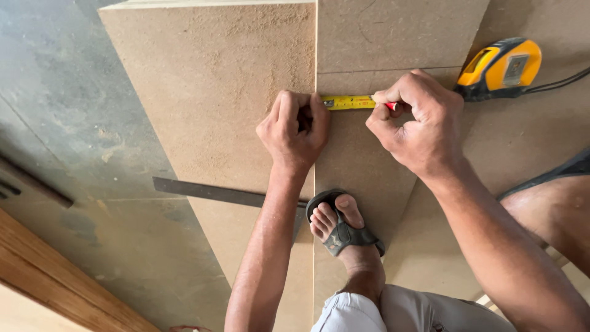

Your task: The person measures and marks wooden boards using a square ruler, a measuring tape, and a pencil.

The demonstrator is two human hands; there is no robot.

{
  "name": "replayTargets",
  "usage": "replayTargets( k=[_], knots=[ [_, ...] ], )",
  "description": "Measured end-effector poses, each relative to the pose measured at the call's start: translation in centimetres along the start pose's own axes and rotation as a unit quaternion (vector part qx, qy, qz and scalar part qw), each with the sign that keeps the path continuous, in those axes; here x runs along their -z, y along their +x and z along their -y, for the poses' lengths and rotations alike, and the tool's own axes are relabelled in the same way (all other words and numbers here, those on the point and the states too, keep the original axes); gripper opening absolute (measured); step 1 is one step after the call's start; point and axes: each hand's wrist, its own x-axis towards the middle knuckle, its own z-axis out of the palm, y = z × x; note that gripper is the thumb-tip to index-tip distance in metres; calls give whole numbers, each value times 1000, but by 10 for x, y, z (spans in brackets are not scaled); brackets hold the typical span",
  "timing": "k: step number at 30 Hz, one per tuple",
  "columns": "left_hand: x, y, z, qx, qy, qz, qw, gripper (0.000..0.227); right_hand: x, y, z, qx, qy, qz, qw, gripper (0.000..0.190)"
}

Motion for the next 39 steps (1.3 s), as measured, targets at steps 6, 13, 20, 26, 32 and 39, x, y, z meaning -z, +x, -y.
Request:
replayTargets(
  k=[6, 13, 20, 26, 32, 39],
  knots=[
    [1, 0, 1, -6, -5, 4, 1000, 24, 4, 1, -5, 2, -5, 5, 1000, 17],
    [0, 1, 2, -2, -4, 10, 1000, 23, 6, 5, -7, 4, -2, 12, 1000, 18],
    [0, 1, 4, -3, 3, 16, 1000, 23, 6, 4, -7, 1, -3, 15, 1000, 20],
    [-1, 1, 4, -10, -1, 10, 1000, 22, 5, 4, -9, 6, -12, 15, 1000, 21],
    [-1, 1, 3, 1, -4, 10, 1000, 23, 5, 4, -8, 4, -3, 13, 1000, 20],
    [-1, 1, 3, -5, -1, 9, 1000, 23, 3, 0, -11, -3, 3, 4, 1000, 16]
  ],
)
